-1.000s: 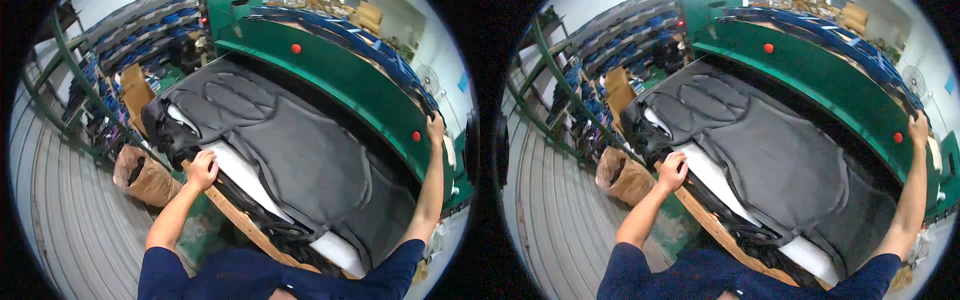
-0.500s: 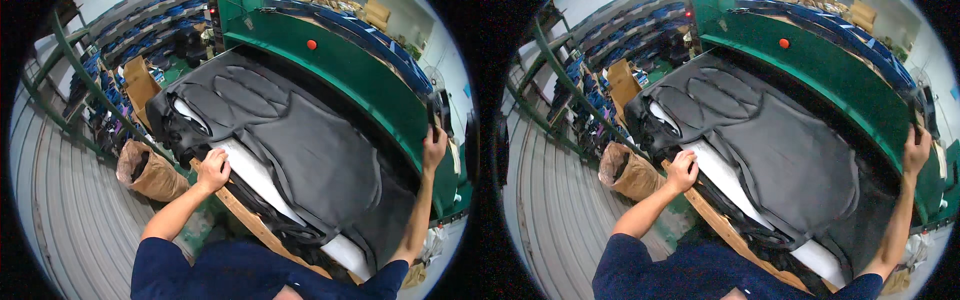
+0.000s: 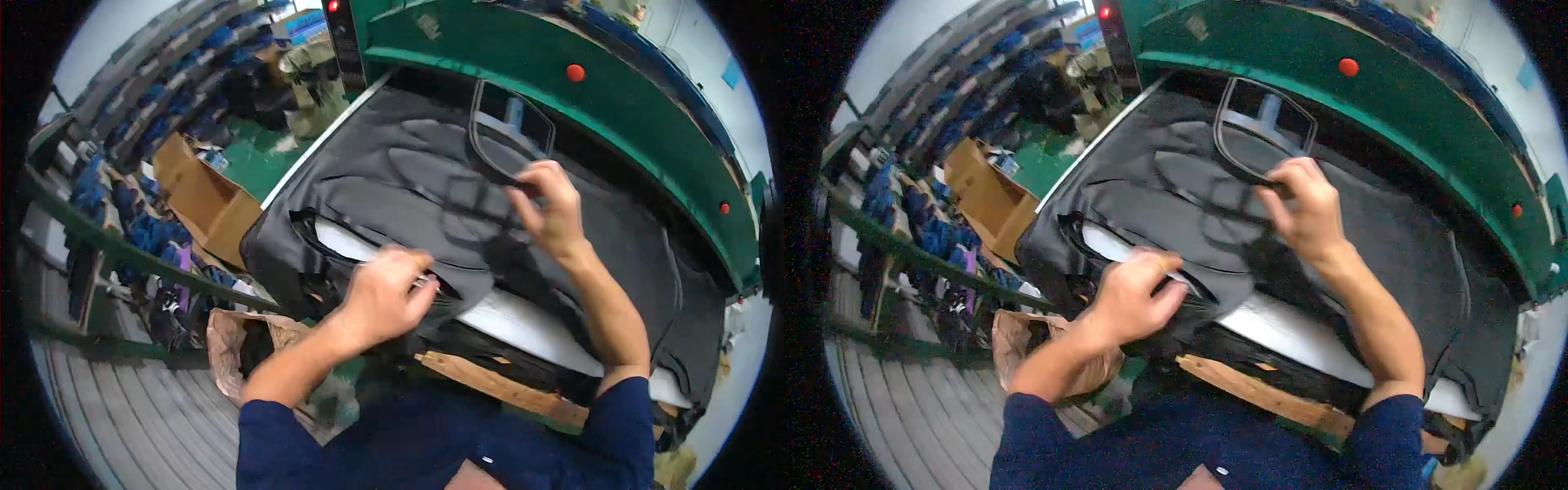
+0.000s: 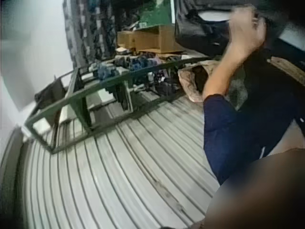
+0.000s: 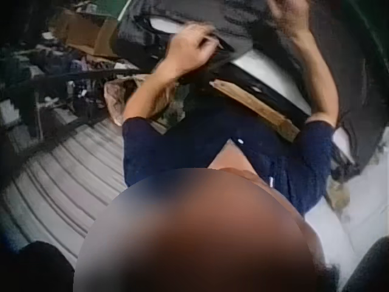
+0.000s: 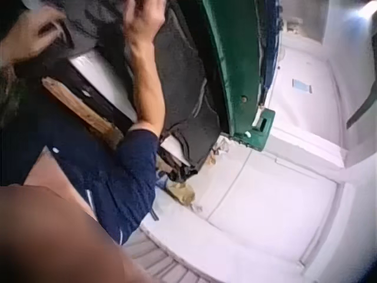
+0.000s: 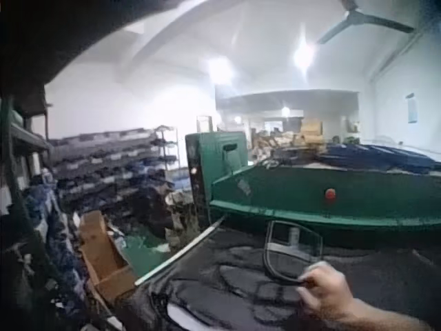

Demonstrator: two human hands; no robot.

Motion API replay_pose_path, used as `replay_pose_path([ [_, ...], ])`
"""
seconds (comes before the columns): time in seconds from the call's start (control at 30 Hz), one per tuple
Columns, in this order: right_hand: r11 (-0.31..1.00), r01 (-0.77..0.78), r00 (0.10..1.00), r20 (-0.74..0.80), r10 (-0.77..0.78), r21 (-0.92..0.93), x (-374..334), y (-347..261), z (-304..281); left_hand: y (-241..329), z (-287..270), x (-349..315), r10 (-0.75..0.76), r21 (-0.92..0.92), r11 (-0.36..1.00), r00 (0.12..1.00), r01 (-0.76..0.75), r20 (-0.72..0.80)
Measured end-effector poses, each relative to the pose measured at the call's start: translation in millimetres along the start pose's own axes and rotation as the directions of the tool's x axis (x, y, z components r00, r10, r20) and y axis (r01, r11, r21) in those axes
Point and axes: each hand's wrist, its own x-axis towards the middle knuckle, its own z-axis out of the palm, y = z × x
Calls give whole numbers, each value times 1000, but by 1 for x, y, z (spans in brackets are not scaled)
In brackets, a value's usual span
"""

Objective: Operate an industrial die-cutting machine to cut specific patterns out of a black synthetic material sheet.

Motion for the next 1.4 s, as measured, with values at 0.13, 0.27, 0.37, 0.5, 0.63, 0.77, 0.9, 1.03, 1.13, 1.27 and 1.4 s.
replay_pose_path([
  [0.13, 996, -87, 989, 119, 83, 22, 52, -37, 113, -152, -49, 60, 1, 147, 989, 995, 13, -100],
  [0.27, 996, -83, 979, 187, 85, -16, 83, -52, 191, -267, -64, 76, -207, 240, 951, 978, 193, 32],
  [0.37, 994, -96, 976, 192, 106, -57, 93, -53, 221, -291, -52, 68, -272, 51, 961, 962, 271, 6],
  [0.5, 976, -175, 954, 224, 201, -130, 95, -51, 243, -293, -45, 69, -299, -10, 954, 954, 299, -26],
  [0.63, 971, -189, 956, 198, 217, -148, 90, -51, 257, -296, -44, 64, -258, 35, 965, 964, 260, -62],
  [0.77, 973, -183, 957, 200, 210, -143, 83, -54, 264, -299, -42, 63, -252, 25, 967, 966, 254, -49],
  [0.9, 974, -143, 975, 145, 169, -174, 76, -57, 270, -295, -42, 64, -246, 16, 969, 968, 247, -45],
  [1.03, 973, -141, 983, 91, 160, -184, 67, -59, 275, -297, -43, 63, -207, 47, 977, 977, 209, -44],
  [1.13, 969, -168, 982, 58, 181, -180, 63, -58, 275, -296, -41, 65, -211, 60, 975, 977, 213, -30],
  [1.27, 976, -149, 986, 47, 158, -160, 64, -59, 278, -297, -42, 65, -193, 50, 980, 981, 193, -24],
  [1.4, 979, -150, 988, 11, 153, -138, 63, -58, 280, -290, -46, 69, -267, -3, 964, 964, 267, 22],
])
